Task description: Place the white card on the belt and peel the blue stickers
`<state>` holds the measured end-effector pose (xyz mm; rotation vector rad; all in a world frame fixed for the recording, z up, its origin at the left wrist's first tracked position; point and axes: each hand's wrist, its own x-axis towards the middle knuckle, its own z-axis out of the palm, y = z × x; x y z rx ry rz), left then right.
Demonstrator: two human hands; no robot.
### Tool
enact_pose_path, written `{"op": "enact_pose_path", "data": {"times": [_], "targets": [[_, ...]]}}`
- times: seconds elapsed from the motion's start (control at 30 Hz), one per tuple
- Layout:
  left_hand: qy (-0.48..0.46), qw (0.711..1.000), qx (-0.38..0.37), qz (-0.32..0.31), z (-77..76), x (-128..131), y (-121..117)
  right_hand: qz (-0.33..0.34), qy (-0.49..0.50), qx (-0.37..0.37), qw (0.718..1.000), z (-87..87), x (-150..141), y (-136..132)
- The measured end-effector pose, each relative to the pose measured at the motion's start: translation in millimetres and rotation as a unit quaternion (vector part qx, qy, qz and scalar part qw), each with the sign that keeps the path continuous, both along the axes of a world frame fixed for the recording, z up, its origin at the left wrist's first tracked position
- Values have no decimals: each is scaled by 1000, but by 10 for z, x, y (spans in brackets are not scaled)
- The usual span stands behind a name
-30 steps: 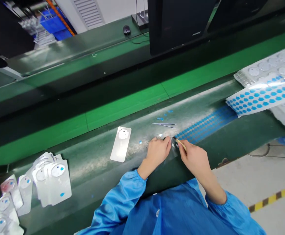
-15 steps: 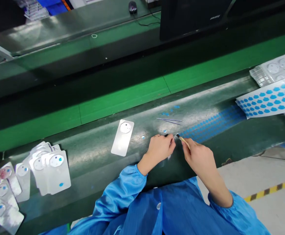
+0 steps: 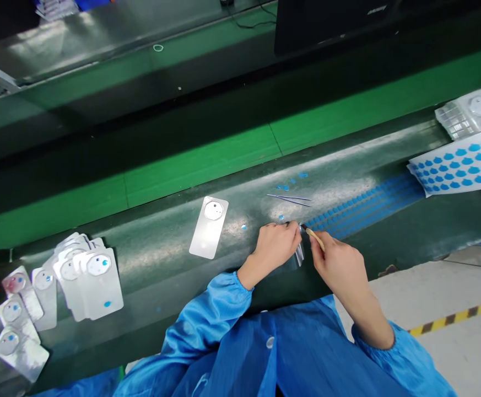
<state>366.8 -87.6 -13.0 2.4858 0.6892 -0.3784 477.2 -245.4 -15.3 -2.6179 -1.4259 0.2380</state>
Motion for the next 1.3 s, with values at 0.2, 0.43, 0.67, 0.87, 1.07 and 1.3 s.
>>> {"op": "enact_pose_path", "data": {"times": [0.2,0.43,0.67,0.87,1.07,1.3], "targets": [[-38,999,2,-22,-140,-22,-16,16,-2,-5,1000,-9,47,-4],[-74,997,2,-34,-228,-50,-34,27,9,2,1000,-42,71,21],[-86,995,-5,-46,-254,-79,-23,25,14,-7,1000,-48,37,53],[-64,997,-8,-42,-198,-54,-17,17,27,-8,999,-60,-19,76],[10,1000,25,8,-27,-91,85,-25,70,57,996,-52,-38,60],[44,998,43,6,6,-121,129,-41,129,75,988,-307,-57,97]]}}
